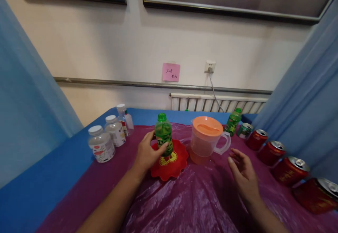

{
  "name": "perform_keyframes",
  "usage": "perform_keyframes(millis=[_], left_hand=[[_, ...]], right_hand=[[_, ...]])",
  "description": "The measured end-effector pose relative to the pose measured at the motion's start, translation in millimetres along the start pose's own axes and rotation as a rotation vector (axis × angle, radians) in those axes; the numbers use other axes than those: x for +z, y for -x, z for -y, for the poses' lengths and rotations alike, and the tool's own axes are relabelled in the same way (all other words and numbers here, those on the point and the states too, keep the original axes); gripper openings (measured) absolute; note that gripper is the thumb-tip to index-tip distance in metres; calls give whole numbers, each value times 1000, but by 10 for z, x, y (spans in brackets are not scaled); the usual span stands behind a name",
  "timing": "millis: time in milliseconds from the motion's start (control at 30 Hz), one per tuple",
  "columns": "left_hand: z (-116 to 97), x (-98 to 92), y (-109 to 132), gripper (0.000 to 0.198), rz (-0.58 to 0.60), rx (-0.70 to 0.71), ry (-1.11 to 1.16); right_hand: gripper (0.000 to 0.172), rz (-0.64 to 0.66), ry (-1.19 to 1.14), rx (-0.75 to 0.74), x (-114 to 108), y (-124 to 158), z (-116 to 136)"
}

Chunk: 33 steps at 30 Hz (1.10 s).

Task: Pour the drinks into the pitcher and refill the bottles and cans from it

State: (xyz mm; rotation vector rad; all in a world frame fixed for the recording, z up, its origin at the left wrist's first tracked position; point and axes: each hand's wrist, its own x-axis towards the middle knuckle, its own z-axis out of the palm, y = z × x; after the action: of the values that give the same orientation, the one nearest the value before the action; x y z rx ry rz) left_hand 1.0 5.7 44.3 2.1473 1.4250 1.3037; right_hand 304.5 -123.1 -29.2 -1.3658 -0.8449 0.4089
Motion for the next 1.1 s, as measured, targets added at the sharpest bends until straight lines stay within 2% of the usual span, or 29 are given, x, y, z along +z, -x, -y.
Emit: perform_keyframes(millis=[100,233,333,567,667,800,967,1100], left_hand=[[198,146,17,52,36,21,-3],[392,196,103,63,102,14,18],[465,187,119,65,104,-27,26],[548,190,127,63,93,-32,29],[543,190,156,62,108,-20,24],[522,181,189,59,119,30,28],[509,173,221,63,134,84,29],[509,167,232,64,133,102,32]], right_hand=[[55,51,-30,20,54,-196,25],[49,99,-77,19,151,-454,12],[45,100,-99,7,269,-609,-12],[54,93,-158,-24,522,-843,94],[51,128,-125,-37,543,-995,290],[50,178,-51,-85,519,-1210,711],[50,269,134,-224,561,-1381,1257],[53,361,245,-342,657,-1463,1514]])
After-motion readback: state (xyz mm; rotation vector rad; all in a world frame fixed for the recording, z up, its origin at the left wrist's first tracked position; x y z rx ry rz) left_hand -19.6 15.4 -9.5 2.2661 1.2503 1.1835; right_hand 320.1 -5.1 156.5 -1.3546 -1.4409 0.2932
